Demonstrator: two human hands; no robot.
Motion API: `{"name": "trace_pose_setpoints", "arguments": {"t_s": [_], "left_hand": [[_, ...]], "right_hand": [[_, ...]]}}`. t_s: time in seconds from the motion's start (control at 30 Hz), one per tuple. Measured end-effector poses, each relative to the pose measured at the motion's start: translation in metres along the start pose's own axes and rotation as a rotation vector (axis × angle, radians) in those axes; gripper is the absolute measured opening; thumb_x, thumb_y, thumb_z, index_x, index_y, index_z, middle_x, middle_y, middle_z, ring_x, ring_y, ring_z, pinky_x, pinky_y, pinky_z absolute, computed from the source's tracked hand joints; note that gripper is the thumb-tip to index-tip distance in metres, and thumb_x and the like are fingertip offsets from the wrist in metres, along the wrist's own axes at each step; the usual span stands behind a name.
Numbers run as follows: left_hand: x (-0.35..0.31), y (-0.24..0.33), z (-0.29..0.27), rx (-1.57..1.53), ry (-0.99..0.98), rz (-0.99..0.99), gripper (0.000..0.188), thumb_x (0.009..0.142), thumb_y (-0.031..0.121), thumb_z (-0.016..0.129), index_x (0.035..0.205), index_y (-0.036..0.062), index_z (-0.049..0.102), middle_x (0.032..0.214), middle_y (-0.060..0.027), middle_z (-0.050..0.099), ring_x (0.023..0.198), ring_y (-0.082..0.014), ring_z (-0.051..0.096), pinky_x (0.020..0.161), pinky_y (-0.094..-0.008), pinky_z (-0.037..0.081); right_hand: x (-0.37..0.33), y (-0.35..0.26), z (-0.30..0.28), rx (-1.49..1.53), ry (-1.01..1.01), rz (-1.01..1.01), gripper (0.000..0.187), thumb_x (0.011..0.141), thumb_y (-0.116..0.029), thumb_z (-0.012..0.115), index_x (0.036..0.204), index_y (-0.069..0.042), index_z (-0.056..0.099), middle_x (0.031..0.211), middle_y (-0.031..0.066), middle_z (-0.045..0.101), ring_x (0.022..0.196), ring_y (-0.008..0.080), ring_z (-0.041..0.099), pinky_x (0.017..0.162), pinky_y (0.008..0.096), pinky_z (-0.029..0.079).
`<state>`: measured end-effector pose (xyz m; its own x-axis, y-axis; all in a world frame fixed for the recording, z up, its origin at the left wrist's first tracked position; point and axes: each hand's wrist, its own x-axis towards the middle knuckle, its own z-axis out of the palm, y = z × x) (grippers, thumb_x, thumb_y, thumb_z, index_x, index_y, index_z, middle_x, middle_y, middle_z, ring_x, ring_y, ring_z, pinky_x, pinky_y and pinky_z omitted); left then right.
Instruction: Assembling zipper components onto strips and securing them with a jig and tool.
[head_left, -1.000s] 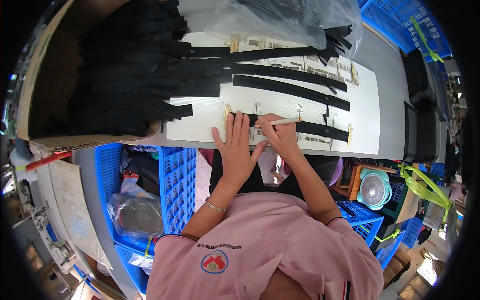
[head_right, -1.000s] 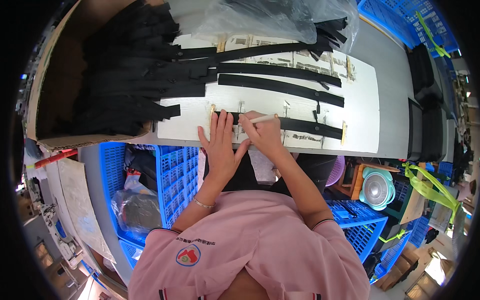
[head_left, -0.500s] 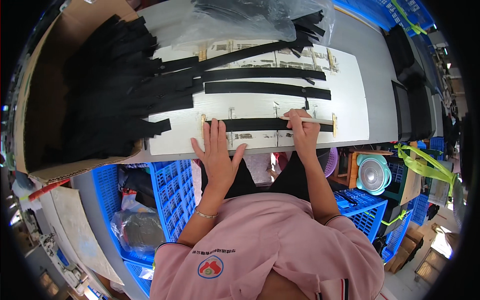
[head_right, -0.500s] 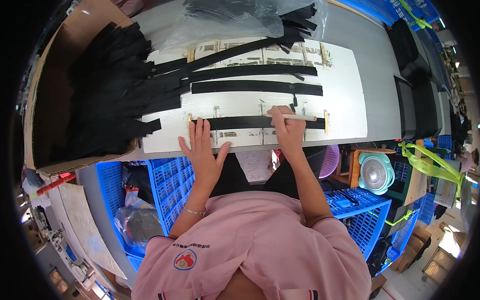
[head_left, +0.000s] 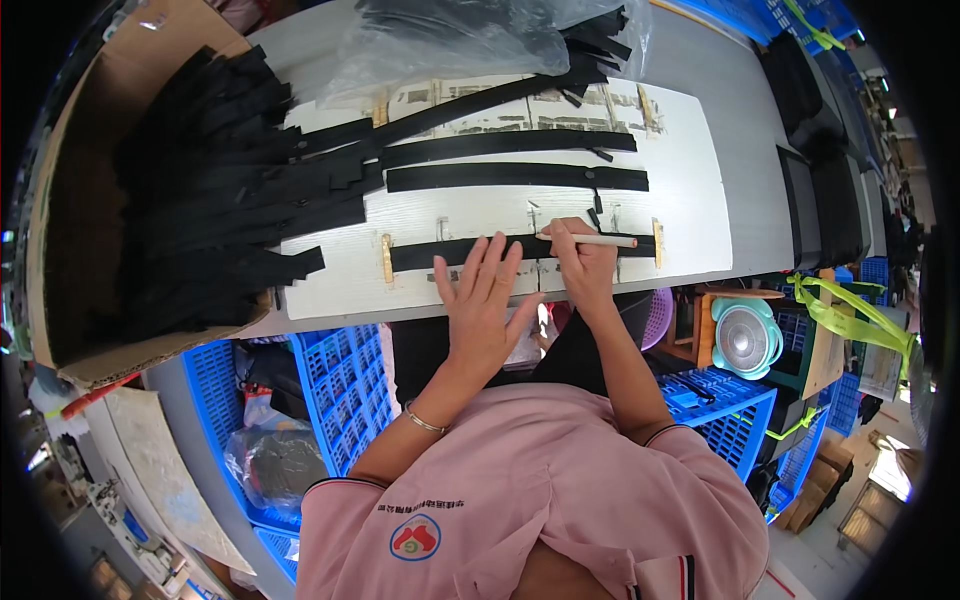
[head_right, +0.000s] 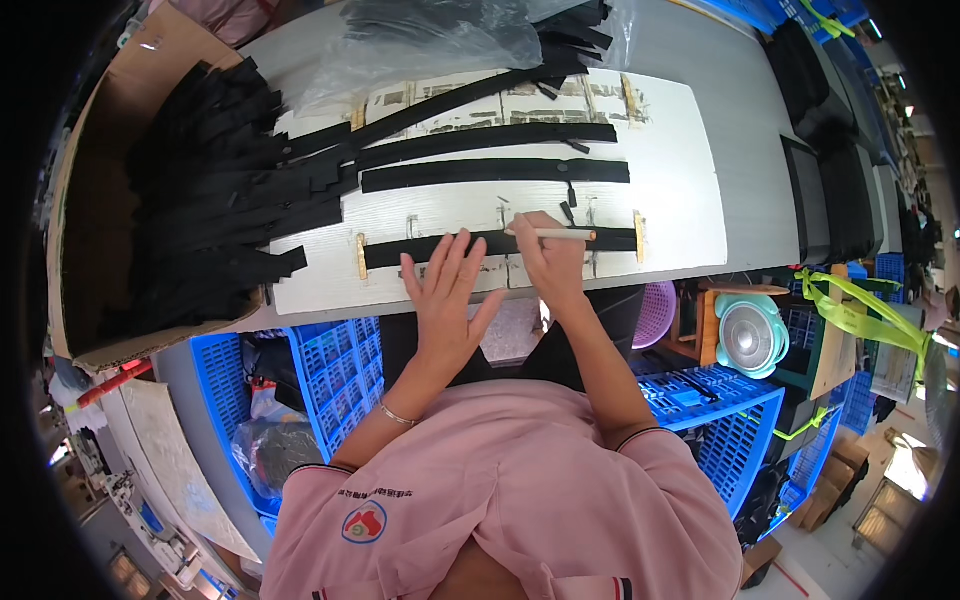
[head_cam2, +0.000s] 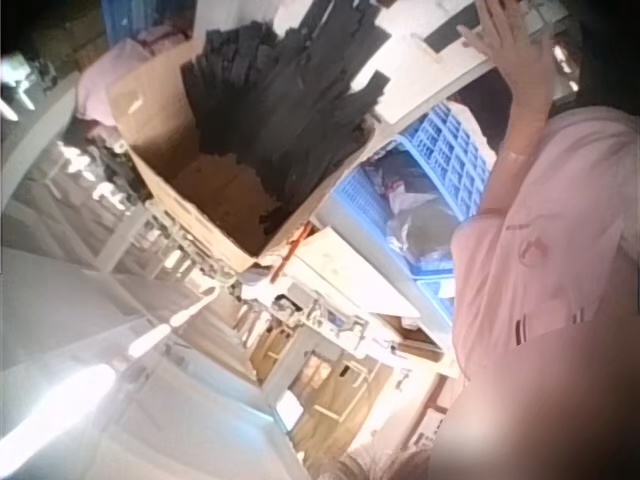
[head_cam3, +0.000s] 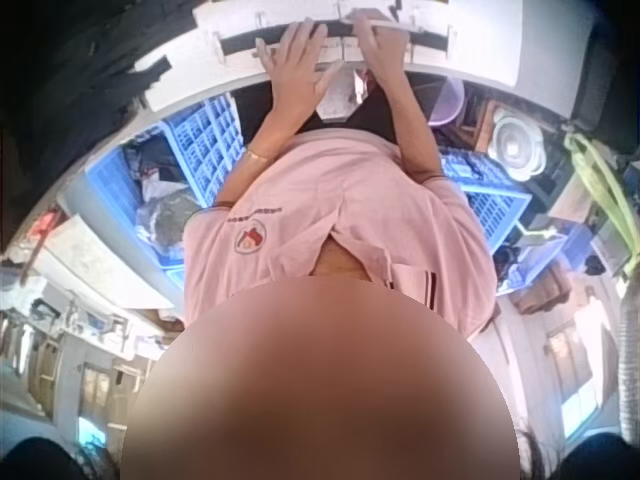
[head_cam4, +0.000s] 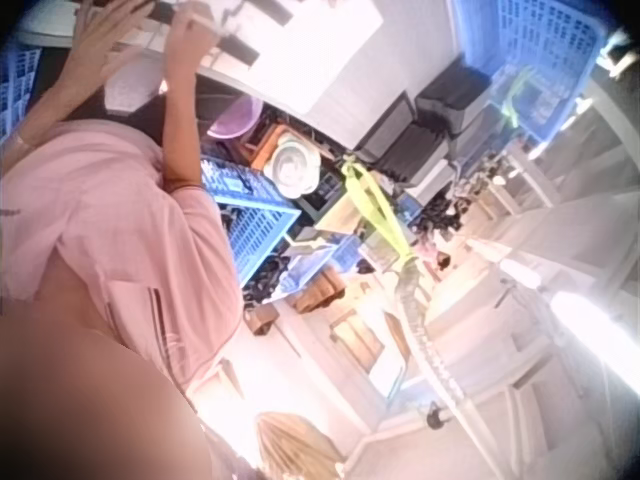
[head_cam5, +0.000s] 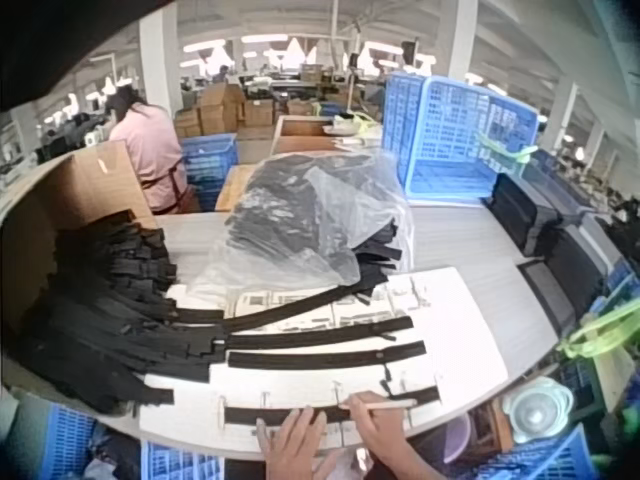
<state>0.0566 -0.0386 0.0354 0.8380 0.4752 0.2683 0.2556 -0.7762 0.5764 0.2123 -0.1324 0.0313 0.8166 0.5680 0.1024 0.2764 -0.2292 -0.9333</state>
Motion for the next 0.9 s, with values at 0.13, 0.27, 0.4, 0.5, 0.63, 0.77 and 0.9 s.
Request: {"name": "trace_pose_setpoints", "arguments": {"t_s": [0.13,0.27,0.4,0.5,0.63,0.77,0.9], "left_hand": [[0.006,0.006,0.012,-0.048,0.0,0.022,0.053,0.092,0.03,0.073,0.138,0.0061,0.062,0.148,-0.0115,0.054,0.138,-0.0292,0.047,0.121,-0.0598,0.01],[0.006,0.005,0.015,-0.018,-0.004,0.017,0.048,0.093,0.027,0.072,0.134,0.006,0.065,0.146,-0.0107,0.056,0.135,-0.0289,0.048,0.12,-0.0589,0.013],[0.006,0.003,0.017,0.002,-0.014,0.02,0.047,0.093,0.026,0.071,0.135,0.0066,0.065,0.146,-0.0101,0.056,0.136,-0.0286,0.048,0.12,-0.0582,0.013],[0.005,0.003,0.017,0.023,-0.011,0.022,0.047,0.092,0.027,0.072,0.135,0.0075,0.065,0.146,-0.0096,0.056,0.136,-0.0281,0.048,0.12,-0.0576,0.013],[0.005,0.003,0.019,0.035,-0.002,0.024,0.047,0.092,0.027,0.072,0.135,0.0085,0.066,0.145,-0.009,0.056,0.136,-0.0274,0.048,0.12,-0.0569,0.013],[0.006,0.004,0.02,0.048,-0.003,0.026,0.047,0.091,0.027,0.073,0.134,0.0087,0.066,0.145,-0.0084,0.057,0.136,-0.0271,0.049,0.121,-0.0568,0.013],[0.006,0.003,0.022,0.062,0.017,0.058,0.046,0.092,0.028,0.072,0.133,0.0068,0.066,0.143,-0.0098,0.057,0.135,-0.0267,0.05,0.12,-0.0589,0.014]], "right_hand": [[0.0,0.005,0.002,-0.001,-0.011,-0.042,0.022,0.101,-0.011,0.059,0.092,0.005,0.07,0.083,0.0131,0.072,0.069,0.0181,0.066,0.064,0.0299,0.05],[0.0,0.003,0.002,0.006,-0.015,-0.058,0.021,0.101,-0.011,0.059,0.093,0.005,0.07,0.085,0.0145,0.072,0.072,0.0207,0.068,0.064,0.0303,0.05],[-0.001,0.0,0.0,0.031,0.021,-0.035,0.022,0.1,-0.012,0.06,0.089,0.005,0.071,0.081,0.0141,0.072,0.069,0.0209,0.069,0.062,0.0303,0.05],[-0.002,0.001,-0.005,-0.039,-0.056,-0.053,0.025,0.099,-0.014,0.062,0.083,0.003,0.071,0.074,0.0128,0.071,0.063,0.0212,0.068,0.059,0.0311,0.05],[0.001,0.007,-0.003,-0.054,-0.041,-0.211,0.025,0.098,-0.012,0.063,0.079,0.003,0.071,0.069,0.0112,0.07,0.058,0.0192,0.065,0.056,0.0307,0.048],[0.001,0.012,-0.005,-0.112,-0.068,-0.25,0.022,0.097,-0.008,0.063,0.08,0.004,0.07,0.07,0.0118,0.07,0.058,0.017,0.065,0.056,0.0297,0.048],[-0.002,0.01,-0.011,-0.045,-0.075,-0.218,0.025,0.098,-0.015,0.062,0.08,0.001,0.07,0.068,0.0088,0.068,0.056,0.02,0.064,0.054,0.0312,0.047]]}}
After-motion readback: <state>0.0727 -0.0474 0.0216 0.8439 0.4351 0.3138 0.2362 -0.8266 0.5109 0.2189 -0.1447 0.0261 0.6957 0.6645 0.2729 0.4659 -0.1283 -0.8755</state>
